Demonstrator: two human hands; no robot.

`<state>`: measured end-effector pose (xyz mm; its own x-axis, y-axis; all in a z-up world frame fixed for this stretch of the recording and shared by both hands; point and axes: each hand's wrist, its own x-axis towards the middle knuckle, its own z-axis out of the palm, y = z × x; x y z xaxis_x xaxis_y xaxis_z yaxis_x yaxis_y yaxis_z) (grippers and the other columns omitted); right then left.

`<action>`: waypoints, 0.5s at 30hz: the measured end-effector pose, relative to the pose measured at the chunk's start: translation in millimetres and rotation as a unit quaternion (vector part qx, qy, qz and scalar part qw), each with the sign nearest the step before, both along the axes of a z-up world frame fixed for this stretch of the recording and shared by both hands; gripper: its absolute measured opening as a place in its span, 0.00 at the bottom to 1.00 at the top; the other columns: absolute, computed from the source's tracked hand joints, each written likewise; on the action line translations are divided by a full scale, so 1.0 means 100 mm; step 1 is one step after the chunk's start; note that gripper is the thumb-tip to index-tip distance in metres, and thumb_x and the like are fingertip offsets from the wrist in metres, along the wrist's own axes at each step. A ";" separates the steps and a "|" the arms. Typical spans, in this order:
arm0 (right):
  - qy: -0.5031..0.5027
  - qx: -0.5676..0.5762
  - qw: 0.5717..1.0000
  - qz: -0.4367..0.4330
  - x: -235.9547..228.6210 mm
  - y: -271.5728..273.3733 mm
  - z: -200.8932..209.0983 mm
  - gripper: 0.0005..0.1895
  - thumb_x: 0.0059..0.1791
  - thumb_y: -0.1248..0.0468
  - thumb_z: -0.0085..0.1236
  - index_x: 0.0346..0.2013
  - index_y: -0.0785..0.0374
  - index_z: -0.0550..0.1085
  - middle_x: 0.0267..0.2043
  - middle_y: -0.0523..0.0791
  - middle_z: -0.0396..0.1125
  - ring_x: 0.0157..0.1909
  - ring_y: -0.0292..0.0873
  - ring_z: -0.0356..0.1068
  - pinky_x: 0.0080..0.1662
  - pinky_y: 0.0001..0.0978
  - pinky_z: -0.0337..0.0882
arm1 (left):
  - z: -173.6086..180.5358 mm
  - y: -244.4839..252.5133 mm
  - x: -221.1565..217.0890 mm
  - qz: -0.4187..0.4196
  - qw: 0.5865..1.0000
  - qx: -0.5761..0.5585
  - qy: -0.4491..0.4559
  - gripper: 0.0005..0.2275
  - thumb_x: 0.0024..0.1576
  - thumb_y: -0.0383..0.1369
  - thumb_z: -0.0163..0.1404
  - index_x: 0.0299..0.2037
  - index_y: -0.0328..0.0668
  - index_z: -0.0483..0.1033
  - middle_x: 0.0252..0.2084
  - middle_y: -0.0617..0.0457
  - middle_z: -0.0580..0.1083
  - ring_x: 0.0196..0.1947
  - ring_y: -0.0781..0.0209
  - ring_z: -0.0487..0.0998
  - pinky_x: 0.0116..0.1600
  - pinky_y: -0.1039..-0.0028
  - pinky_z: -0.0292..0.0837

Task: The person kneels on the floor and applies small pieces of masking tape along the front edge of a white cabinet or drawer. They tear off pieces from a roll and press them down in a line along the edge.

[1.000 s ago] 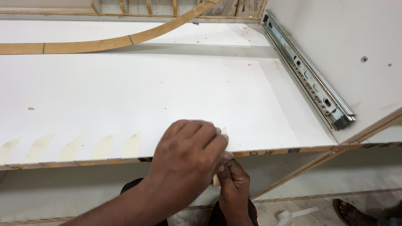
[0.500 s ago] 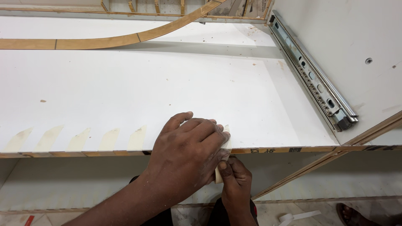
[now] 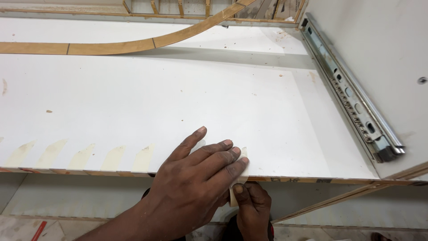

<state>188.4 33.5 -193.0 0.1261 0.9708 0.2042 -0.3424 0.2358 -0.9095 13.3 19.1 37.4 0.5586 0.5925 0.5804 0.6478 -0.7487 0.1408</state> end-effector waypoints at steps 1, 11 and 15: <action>-0.009 0.009 1.000 -0.006 0.01 0.02 -0.09 0.13 0.55 0.64 0.60 0.30 0.73 0.78 0.27 0.48 0.72 0.31 0.38 0.66 0.35 0.32 0.68 | -0.02 0.00 -0.01 0.001 1.000 -0.009 -0.004 0.18 0.55 0.31 0.57 0.56 0.41 0.76 0.55 0.47 0.77 0.63 0.51 0.74 0.71 0.43 0.56; -0.010 0.078 0.996 -0.047 -0.06 0.42 -0.16 0.16 0.50 0.70 0.57 0.53 0.70 0.73 0.50 0.47 0.73 0.51 0.41 0.73 0.51 0.31 0.73 | -0.02 0.03 -0.02 0.011 0.999 -0.013 0.034 0.15 0.60 0.25 0.49 0.56 0.47 0.77 0.57 0.52 0.78 0.64 0.56 0.74 0.74 0.40 0.50; -0.081 0.068 0.989 -0.107 -0.06 0.63 -0.16 0.16 0.53 0.67 0.56 0.55 0.68 0.70 0.52 0.48 0.72 0.52 0.40 0.73 0.51 0.33 0.76 | 0.00 0.00 -0.02 0.010 0.999 0.005 0.032 0.14 0.60 0.26 0.49 0.55 0.43 0.78 0.55 0.50 0.79 0.62 0.54 0.76 0.73 0.38 0.48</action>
